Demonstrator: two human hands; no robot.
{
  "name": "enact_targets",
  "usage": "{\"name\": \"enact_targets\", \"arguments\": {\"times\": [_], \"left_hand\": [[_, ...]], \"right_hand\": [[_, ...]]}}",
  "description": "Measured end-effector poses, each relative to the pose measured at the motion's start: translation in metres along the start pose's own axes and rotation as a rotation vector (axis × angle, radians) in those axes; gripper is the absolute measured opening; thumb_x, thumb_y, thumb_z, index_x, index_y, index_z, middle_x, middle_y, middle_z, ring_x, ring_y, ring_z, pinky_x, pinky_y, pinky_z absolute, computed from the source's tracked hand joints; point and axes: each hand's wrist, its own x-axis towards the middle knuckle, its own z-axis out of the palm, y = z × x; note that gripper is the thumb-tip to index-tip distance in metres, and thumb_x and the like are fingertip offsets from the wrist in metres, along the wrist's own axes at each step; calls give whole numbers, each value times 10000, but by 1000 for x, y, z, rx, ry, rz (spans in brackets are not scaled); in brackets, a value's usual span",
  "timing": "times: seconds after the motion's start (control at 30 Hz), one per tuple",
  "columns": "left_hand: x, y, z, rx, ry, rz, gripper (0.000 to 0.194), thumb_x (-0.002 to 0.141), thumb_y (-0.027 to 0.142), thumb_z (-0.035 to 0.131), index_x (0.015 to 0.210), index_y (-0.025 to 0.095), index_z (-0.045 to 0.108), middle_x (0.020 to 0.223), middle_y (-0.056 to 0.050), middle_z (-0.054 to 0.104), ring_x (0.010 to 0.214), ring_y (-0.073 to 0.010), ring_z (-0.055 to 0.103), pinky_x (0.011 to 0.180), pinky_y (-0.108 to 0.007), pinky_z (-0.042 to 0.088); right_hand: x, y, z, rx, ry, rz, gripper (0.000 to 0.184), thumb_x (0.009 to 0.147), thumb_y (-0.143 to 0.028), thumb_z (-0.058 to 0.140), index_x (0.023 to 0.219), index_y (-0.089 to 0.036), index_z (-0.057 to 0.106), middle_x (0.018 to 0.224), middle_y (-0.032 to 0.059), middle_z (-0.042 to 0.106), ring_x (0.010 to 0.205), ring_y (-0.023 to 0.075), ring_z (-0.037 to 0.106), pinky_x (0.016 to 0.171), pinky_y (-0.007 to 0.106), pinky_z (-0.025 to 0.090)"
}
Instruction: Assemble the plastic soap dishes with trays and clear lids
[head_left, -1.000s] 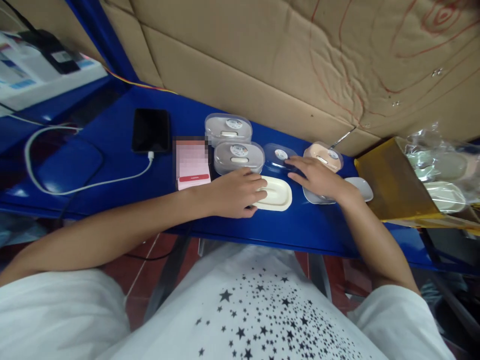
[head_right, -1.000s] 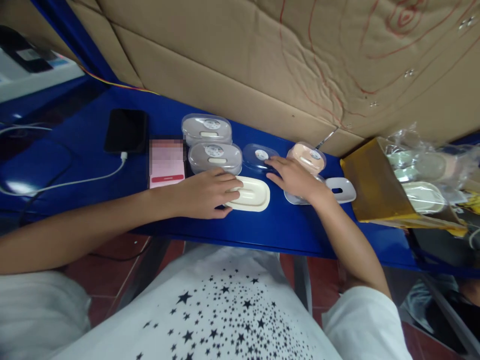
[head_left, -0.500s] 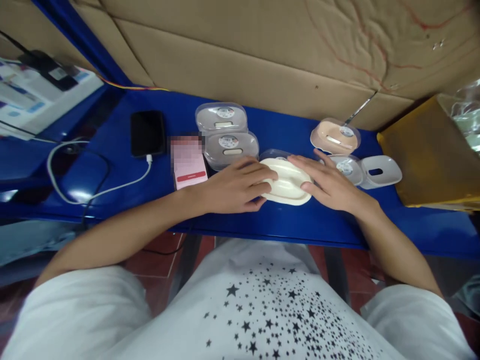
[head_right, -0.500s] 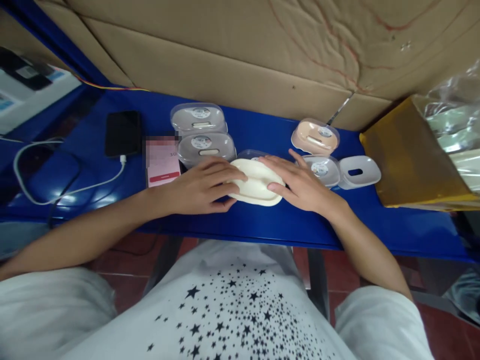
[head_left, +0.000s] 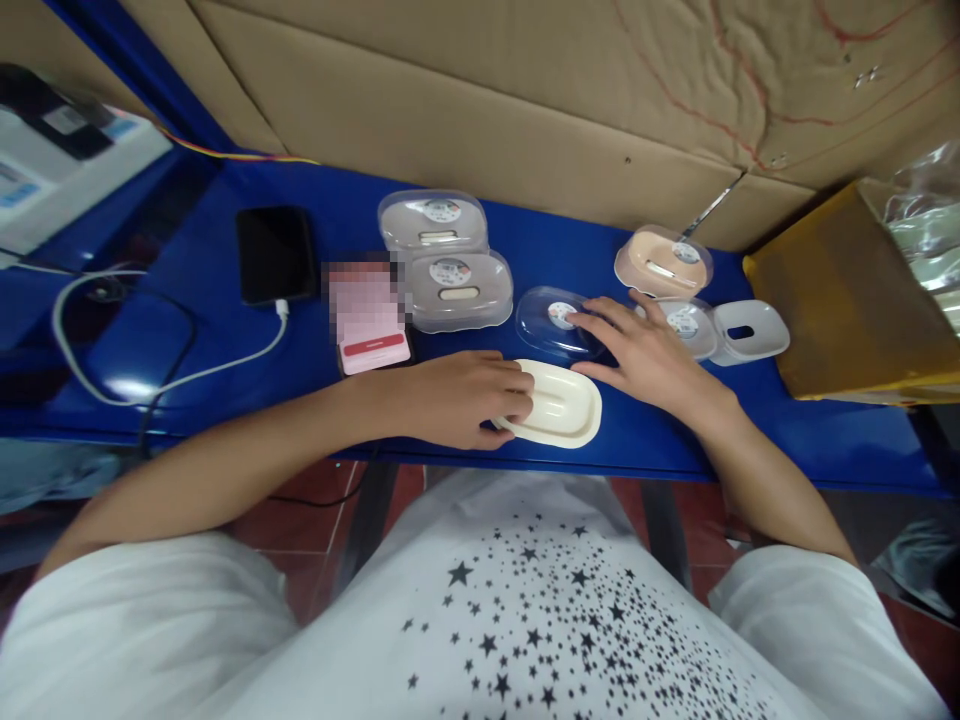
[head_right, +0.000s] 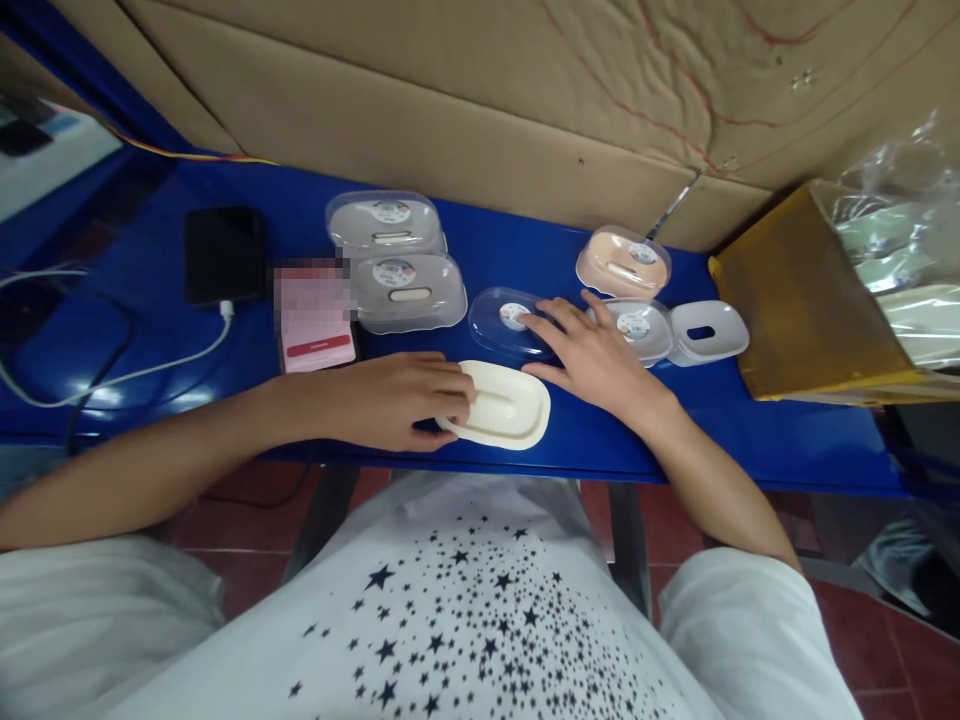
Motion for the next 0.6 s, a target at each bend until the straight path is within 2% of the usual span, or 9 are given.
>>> {"name": "enact_targets", "arguments": {"times": [0.13, 0.23, 0.3, 0.43, 0.5, 0.6], "left_hand": [[-2, -7, 0, -9, 11, -66, 63, 1008, 239, 725, 995, 201, 676, 1029, -32, 748, 969, -198, 701, 894, -323, 514], [-3, -14, 0, 46, 47, -88, 158, 1012, 257, 719, 1152, 200, 673, 1147, -60, 741, 999, -203, 702, 857, -313, 526], [-3, -16, -1, 174, 89, -74, 243, 1020, 262, 714, 1250, 201, 663, 1246, -100, 723, 1072, -235, 699, 896, -342, 533], [-1, -17, -4, 381, 153, -59, 371, 1026, 283, 725, 1381, 221, 638, 1392, -157, 672, 1263, -323, 651, 1031, -442, 517], [-1, -18, -4, 381, 181, -69, 474, 1014, 312, 748, 1458, 228, 605, 1449, -176, 642, 1331, -352, 620, 1087, -486, 500], [0, -22, 0, 287, 186, -107, 607, 962, 339, 815, 1507, 220, 574, 1499, -193, 610, 1382, -369, 594, 1125, -498, 499]], "right_hand": [[2, 3, -2, 42, 18, 65, 607, 1074, -570, 588, 1572, -229, 523, 1510, 174, 632, 1392, 410, 607, 1255, 634, 376], [0, 1, -14, 108, 87, 63, 610, 1076, -611, 571, 1584, -278, 505, 1482, 147, 640, 1393, 398, 602, 1213, 599, 411], [-3, -3, -21, 125, 101, 19, 606, 1083, -605, 569, 1603, -303, 497, 1467, 137, 644, 1400, 384, 599, 1218, 585, 400], [-8, -13, -20, 137, 13, -137, 569, 1081, -552, 617, 1582, -293, 546, 1444, 139, 639, 1322, 358, 630, 1168, 554, 451], [-10, -18, -14, 134, 2, -189, 557, 1070, -541, 646, 1558, -281, 578, 1440, 146, 642, 1291, 355, 638, 1145, 552, 478], [-9, -25, -7, 99, 32, -233, 547, 1076, -497, 648, 1562, -255, 584, 1473, 173, 639, 1360, 379, 613, 1175, 592, 474]]}}
